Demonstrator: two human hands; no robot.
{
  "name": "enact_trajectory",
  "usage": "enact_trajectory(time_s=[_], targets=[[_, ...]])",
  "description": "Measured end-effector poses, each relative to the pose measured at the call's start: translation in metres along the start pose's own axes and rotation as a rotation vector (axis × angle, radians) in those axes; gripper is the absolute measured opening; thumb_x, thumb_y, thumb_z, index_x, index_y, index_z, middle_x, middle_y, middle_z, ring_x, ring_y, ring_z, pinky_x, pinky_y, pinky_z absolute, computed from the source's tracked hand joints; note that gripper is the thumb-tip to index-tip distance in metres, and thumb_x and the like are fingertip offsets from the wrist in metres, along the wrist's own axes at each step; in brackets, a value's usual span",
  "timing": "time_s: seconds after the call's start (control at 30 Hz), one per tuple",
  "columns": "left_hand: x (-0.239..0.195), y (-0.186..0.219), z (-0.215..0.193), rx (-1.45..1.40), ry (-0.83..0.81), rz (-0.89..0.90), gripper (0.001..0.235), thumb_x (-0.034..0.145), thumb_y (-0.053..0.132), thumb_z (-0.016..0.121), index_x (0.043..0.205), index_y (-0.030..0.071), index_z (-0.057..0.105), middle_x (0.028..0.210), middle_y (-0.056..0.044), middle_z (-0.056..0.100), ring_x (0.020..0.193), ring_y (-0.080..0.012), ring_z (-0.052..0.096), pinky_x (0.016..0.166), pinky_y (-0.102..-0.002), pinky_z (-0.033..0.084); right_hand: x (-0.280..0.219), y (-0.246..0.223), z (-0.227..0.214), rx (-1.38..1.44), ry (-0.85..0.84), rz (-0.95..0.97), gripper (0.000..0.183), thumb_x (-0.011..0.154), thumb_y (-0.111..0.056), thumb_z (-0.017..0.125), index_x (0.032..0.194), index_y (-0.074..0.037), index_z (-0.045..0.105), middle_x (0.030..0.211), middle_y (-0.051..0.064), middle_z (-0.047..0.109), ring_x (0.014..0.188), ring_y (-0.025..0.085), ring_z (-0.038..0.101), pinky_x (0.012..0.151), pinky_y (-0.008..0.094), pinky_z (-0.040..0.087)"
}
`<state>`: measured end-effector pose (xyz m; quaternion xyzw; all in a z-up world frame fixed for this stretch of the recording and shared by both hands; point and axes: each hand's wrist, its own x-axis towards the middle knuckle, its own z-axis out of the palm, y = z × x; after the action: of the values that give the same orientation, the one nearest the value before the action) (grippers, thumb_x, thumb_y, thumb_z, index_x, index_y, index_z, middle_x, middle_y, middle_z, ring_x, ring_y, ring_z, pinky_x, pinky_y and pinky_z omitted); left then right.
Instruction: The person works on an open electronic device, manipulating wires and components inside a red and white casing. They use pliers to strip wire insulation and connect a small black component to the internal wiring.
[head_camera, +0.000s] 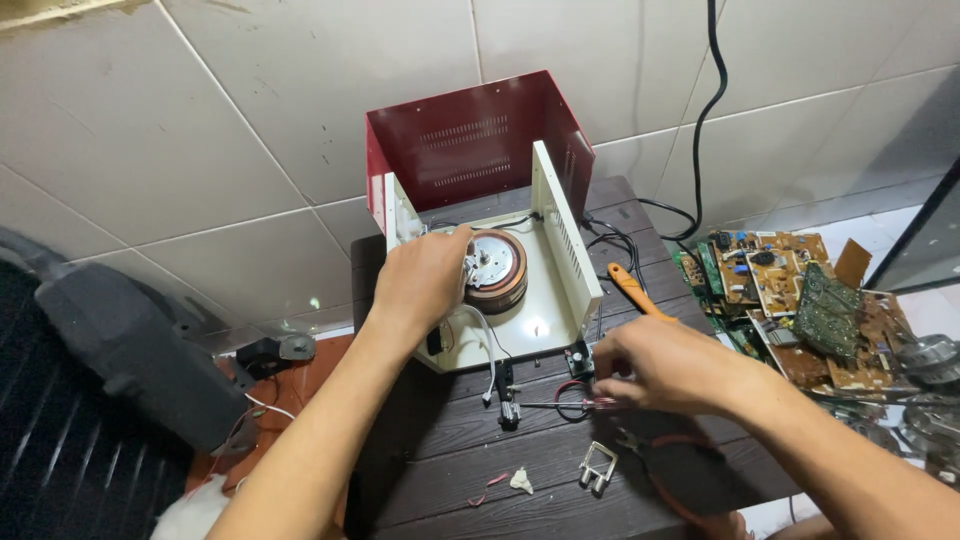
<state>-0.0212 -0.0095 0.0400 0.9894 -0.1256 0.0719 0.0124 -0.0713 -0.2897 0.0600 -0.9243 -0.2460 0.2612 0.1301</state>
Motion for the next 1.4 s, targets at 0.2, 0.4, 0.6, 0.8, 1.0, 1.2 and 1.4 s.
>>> enact_trajectory(time_s=[0.2, 0.4, 0.6, 0.8, 1.0, 1.2, 1.4], targets=[[-0.001, -0.013, 0.001, -0.147, 0.255, 0.007, 0.024, 0.089, 0.006, 0.066, 0.112, 0.014, 0.07, 0.087, -0.007, 0.074, 0.093, -0.0302, 0.071, 0.093, -0.043, 0.053, -0.004, 0.016, -0.025, 0.25, 0.423, -0.094, 0.012, 0.084, -0.017, 0.075, 0.09, -0.014, 0.085, 0.075, 0.012, 0.083, 0.074, 0.029, 0.079, 0.076, 0.04, 0.061], [0.005, -0.027, 0.024, -0.167, 0.383, 0.03, 0.017, 0.087, 0.012, 0.075, 0.104, 0.014, 0.076, 0.099, -0.006, 0.073, 0.111, -0.0268, 0.063, 0.101, -0.042, 0.045, 0.007, 0.063, -0.029, 0.314, 0.846, -0.089, 0.004, 0.087, -0.018, 0.077, 0.088, -0.017, 0.081, 0.065, 0.004, 0.075, 0.059, 0.015, 0.067, 0.064, 0.03, 0.053], [0.011, -0.027, 0.042, 0.126, 0.226, 0.056, 0.009, 0.084, 0.005, 0.077, 0.09, 0.011, 0.08, 0.082, -0.007, 0.073, 0.1, -0.0249, 0.068, 0.112, -0.045, 0.037, 0.02, 0.075, -0.024, 0.391, 0.856, -0.001, 0.006, 0.088, -0.015, 0.076, 0.09, -0.015, 0.081, 0.064, 0.005, 0.075, 0.059, 0.015, 0.067, 0.063, 0.03, 0.052], [0.006, -0.019, 0.033, 0.241, 0.174, 0.089, 0.005, 0.081, 0.003, 0.077, 0.084, 0.006, 0.079, 0.073, -0.011, 0.073, 0.086, -0.0266, 0.072, 0.114, -0.054, 0.031, 0.021, 0.063, -0.022, 0.387, 0.775, -0.028, 0.006, 0.085, -0.015, 0.077, 0.088, -0.013, 0.082, 0.064, 0.009, 0.077, 0.059, 0.02, 0.069, 0.061, 0.033, 0.053], [0.005, -0.016, 0.031, 0.251, 0.118, 0.099, 0.017, 0.084, 0.004, 0.07, 0.095, 0.013, 0.08, 0.077, -0.01, 0.075, 0.09, -0.0285, 0.07, 0.109, -0.055, 0.028, 0.018, 0.054, -0.022, 0.36, 0.718, -0.015, 0.007, 0.086, -0.015, 0.076, 0.089, -0.013, 0.082, 0.066, 0.009, 0.078, 0.061, 0.022, 0.071, 0.061, 0.033, 0.053], [0.003, -0.012, 0.024, 0.286, 0.039, 0.058, 0.033, 0.091, 0.01, 0.059, 0.114, 0.027, 0.077, 0.088, -0.01, 0.078, 0.095, -0.029, 0.068, 0.105, -0.052, 0.027, 0.013, 0.049, -0.023, 0.367, 0.688, -0.031, 0.009, 0.087, -0.013, 0.075, 0.088, -0.011, 0.083, 0.066, 0.011, 0.079, 0.061, 0.024, 0.071, 0.061, 0.035, 0.053], [0.004, -0.011, 0.027, 0.272, 0.067, 0.044, 0.034, 0.091, 0.009, 0.062, 0.115, 0.025, 0.078, 0.091, -0.012, 0.078, 0.092, -0.0303, 0.068, 0.099, -0.049, 0.031, 0.003, 0.041, -0.013, 0.324, 0.735, -0.185, 0.006, 0.082, -0.016, 0.077, 0.08, -0.012, 0.081, 0.059, 0.009, 0.077, 0.055, 0.022, 0.07, 0.057, 0.034, 0.054]])
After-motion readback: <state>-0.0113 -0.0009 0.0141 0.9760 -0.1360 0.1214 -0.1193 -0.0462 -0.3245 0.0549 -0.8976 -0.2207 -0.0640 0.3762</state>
